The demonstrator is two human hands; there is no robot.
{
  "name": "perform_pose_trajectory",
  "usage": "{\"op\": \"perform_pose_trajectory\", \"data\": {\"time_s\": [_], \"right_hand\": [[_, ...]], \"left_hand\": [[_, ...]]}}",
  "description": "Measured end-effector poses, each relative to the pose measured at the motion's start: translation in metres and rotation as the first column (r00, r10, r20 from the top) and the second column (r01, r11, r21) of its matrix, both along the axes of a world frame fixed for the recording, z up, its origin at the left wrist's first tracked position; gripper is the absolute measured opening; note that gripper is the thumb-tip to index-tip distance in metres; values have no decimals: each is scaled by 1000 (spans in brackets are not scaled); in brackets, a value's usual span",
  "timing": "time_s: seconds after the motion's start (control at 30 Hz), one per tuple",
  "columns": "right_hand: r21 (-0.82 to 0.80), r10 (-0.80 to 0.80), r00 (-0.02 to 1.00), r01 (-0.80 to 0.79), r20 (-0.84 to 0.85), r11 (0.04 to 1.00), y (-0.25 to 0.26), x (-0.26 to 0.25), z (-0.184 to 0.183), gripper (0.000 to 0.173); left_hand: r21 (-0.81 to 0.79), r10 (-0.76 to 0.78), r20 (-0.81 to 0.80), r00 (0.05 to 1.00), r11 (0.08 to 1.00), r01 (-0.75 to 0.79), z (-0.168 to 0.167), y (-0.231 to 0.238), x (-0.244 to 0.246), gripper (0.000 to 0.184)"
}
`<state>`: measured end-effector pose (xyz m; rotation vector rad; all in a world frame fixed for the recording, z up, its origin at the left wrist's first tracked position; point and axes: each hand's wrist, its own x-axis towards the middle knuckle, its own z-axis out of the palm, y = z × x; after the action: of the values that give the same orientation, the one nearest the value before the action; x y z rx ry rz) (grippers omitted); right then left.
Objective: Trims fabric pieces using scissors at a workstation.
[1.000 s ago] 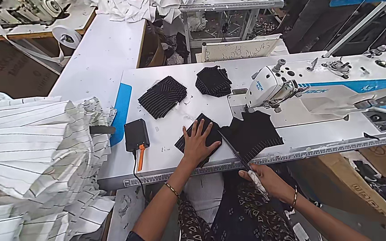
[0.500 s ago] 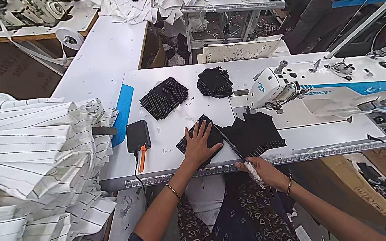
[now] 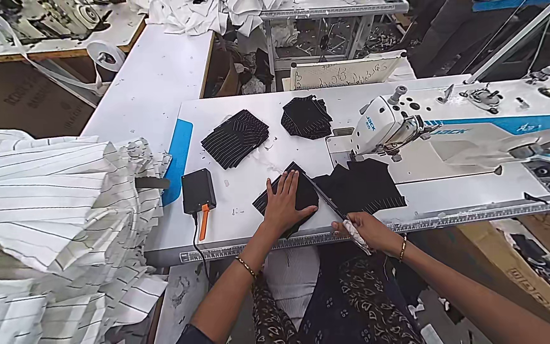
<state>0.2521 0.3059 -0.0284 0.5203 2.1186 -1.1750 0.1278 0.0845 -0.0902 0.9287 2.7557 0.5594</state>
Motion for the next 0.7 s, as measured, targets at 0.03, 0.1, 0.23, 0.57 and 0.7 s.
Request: {"op": "perform_pose_trajectory", "data": {"time_s": [0.03, 0.1, 0.23, 0.57, 0.7], "right_hand": [[-18, -19, 1000, 19, 0, 1000, 2, 5, 0, 40], [-111, -92, 996, 92, 6, 990, 6, 21, 4, 35], [-318, -258, 962, 275, 93, 907, -5, 57, 13, 31], [-278, -250, 965, 262, 77, 924, -14, 58, -1, 36], [-204, -184, 981, 191, 56, 960, -12, 48, -6, 38]], "left_hand": [[30, -27, -4, 1000, 999, 27, 1, -4, 0, 108], [23, -101, 42, 994, 995, 100, 12, -12, 1, 93], [29, -140, 71, 988, 990, 138, 25, -12, 9, 74], [5, -11, 48, 999, 1000, 11, 1, 15, 19, 81], [3, -2, 42, 999, 1000, 2, 0, 15, 20, 86]]}}
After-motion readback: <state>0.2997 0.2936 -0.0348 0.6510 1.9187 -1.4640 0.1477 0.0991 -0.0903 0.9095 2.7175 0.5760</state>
